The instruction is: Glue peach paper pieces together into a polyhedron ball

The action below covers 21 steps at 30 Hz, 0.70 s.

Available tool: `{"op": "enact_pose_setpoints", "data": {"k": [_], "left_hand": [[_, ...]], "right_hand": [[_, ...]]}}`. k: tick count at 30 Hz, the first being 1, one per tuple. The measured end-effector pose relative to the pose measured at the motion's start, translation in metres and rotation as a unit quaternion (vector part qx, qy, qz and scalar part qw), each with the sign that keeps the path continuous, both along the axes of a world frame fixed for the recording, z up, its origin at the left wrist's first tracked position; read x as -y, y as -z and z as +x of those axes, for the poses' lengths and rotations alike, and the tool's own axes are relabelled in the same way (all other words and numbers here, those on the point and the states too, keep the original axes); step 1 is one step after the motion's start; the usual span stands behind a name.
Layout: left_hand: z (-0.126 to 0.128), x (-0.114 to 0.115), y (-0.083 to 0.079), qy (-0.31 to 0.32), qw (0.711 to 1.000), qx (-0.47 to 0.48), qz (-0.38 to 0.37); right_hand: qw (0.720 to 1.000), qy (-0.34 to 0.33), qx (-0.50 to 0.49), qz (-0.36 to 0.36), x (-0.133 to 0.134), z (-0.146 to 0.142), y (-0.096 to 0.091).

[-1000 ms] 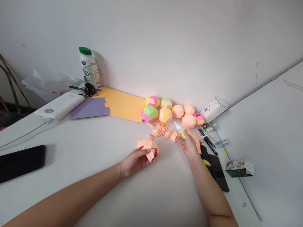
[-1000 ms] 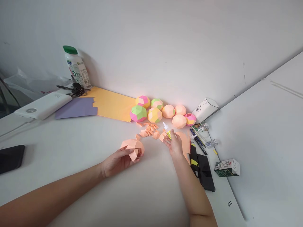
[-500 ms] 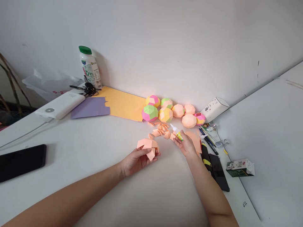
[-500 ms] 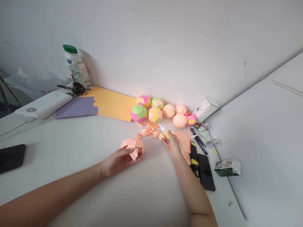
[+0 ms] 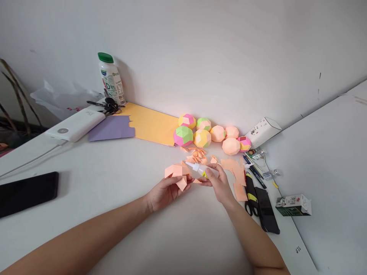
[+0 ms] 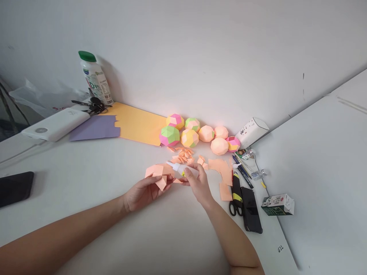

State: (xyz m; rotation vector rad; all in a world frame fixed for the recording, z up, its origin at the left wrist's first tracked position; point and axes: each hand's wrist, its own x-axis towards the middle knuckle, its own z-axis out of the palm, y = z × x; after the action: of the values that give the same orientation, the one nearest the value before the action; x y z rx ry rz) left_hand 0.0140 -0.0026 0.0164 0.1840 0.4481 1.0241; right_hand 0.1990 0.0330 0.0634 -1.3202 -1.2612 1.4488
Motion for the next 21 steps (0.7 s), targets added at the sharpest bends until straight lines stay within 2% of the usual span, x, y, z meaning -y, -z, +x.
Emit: {"op": "enact_pose_setpoints", "data": {"k": [7,14,21], "left_hand": [[-0.0008,0.0001,-0.0036,-0.009,0.999,0.031,0.000],[-0.0014,-0.0005,-0.0005,0.003,1.000,0.002,0.026],[-0.0005,-0.0003,-0.0053,-0.004,0.999,-0.011,0.053]], "right_hand": [[1.000,0.001,-0.007,0.025,0.0120,-0.0087,0.0027],[1.000,0.022,-0.015,0.001,0.0120,-0.0104,0.0068],[0.999,0.005,-0.027,-0.044,0.0121,-0.0101,0.0097]]}}
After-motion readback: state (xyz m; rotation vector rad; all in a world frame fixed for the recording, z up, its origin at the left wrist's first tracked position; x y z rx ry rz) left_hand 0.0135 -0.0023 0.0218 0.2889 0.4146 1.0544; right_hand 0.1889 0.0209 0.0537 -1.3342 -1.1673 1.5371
